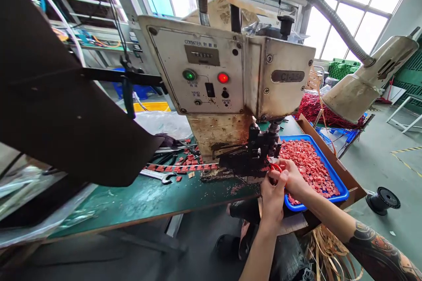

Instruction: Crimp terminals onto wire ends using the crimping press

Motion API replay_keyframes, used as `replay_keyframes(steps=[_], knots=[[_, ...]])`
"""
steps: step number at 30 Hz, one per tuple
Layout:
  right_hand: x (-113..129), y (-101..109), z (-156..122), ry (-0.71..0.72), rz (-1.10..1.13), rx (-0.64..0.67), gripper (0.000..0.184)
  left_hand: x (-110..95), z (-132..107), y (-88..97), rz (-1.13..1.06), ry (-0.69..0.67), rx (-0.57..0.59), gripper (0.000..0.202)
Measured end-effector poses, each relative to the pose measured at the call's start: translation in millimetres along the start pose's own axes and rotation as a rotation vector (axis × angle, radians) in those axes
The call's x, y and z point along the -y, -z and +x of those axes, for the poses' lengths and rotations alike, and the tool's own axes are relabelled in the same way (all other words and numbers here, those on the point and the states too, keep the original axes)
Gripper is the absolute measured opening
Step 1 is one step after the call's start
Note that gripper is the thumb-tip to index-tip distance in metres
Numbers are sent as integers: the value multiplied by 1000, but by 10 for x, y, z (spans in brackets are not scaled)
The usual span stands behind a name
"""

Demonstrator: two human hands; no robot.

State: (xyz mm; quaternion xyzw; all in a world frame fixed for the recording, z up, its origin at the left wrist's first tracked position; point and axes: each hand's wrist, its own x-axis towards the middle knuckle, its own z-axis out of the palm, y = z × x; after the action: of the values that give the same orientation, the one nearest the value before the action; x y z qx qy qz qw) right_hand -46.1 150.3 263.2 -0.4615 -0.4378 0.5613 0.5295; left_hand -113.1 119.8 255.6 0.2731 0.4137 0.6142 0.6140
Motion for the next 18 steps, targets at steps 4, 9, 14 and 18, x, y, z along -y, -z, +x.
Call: replay_keyframes(steps=[4,9,14,18], knots=[[-3,6,14,27,0,21,46,24,18,-7,-21,-15,17,43],[-1,74,-73,27,4,77,49,0,-10,79,119,-19,109,51],[-136,263,-398,-19,44,64,47,139,-148,366,217,56,398,74],[-194,376,-474,-31,120,15,47,256,-298,595,173,80,311,77]])
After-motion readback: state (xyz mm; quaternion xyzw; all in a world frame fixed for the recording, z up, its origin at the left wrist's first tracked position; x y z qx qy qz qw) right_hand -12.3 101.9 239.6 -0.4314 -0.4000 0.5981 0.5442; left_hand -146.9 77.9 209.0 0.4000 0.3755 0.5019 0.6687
